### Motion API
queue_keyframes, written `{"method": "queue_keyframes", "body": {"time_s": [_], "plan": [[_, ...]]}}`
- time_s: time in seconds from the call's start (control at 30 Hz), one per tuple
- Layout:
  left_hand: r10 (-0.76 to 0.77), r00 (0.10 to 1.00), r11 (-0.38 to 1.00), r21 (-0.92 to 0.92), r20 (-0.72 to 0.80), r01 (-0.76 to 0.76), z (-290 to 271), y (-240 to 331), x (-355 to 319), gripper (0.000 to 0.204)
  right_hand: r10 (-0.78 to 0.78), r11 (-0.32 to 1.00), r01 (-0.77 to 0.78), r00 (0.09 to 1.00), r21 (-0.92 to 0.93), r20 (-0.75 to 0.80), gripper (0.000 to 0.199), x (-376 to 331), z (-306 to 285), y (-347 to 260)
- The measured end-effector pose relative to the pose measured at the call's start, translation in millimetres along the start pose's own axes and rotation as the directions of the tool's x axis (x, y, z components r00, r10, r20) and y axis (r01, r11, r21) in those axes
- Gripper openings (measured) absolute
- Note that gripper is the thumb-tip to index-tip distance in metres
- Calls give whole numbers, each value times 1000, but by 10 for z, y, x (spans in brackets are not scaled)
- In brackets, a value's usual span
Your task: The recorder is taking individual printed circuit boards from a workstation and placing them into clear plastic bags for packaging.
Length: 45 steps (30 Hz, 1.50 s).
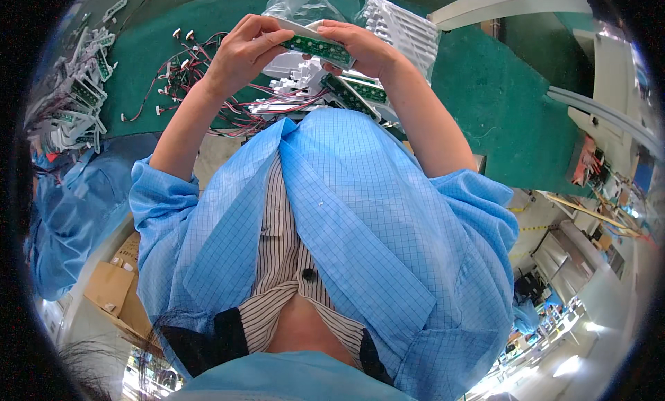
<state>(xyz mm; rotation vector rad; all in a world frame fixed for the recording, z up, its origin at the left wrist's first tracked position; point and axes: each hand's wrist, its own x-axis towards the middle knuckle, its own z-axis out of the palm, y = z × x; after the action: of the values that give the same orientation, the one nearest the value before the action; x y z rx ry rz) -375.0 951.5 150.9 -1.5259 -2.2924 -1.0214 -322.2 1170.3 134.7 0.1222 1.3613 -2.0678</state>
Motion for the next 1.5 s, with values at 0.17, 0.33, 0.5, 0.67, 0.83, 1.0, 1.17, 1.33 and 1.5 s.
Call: {"method": "queue_keyframes", "body": {"time_s": [0.17, 0.33, 0.5, 0.67, 0.83, 1.0, 1.17, 1.33, 1.5], "plan": [[5, 999, 999, 50, 49, -7, -14, -3, 17, 24, 14, 999, -15, 999, -43, -32, 28, 15, 18, 14], [0, 999, 1000, 24, 37, -1, 16, 18, 52, 24, 48, 995, -54, 996, -79, -78, 27, 4, 43, -1], [-46, 997, 997, -59, 69, 50, 55, 20, 35, 23, 85, 986, -100, 990, -134, -114, 26, -24, 52, 2], [-92, 993, 987, -127, 78, 101, 141, -22, -21, 23, 74, 988, -85, 993, -129, -88, 28, -42, 42, 31], [-84, 993, 993, -71, 80, 89, 197, -110, -73, 23, 82, 995, -86, 994, -43, -79, 29, -42, 71, 41], [-192, 977, 980, -33, 90, 195, 152, -100, -53, 39, -60, 964, 24, 990, -263, -128, 31, -41, 85, 123], [-627, 774, 588, -597, 89, 545, 264, -244, -200, 46, -169, 918, 94, 972, -386, -165, 27, -65, 206, 63], [-660, 717, 342, -761, 223, 551, 307, -154, -242, 30, -314, 823, 202, 941, -531, -129, 22, -20, 226, 84], [-669, 726, 566, -522, 163, 638, 173, 128, -64, 29, -310, 603, 104, 944, -791, -112, 30, 66, 213, 11]]}}
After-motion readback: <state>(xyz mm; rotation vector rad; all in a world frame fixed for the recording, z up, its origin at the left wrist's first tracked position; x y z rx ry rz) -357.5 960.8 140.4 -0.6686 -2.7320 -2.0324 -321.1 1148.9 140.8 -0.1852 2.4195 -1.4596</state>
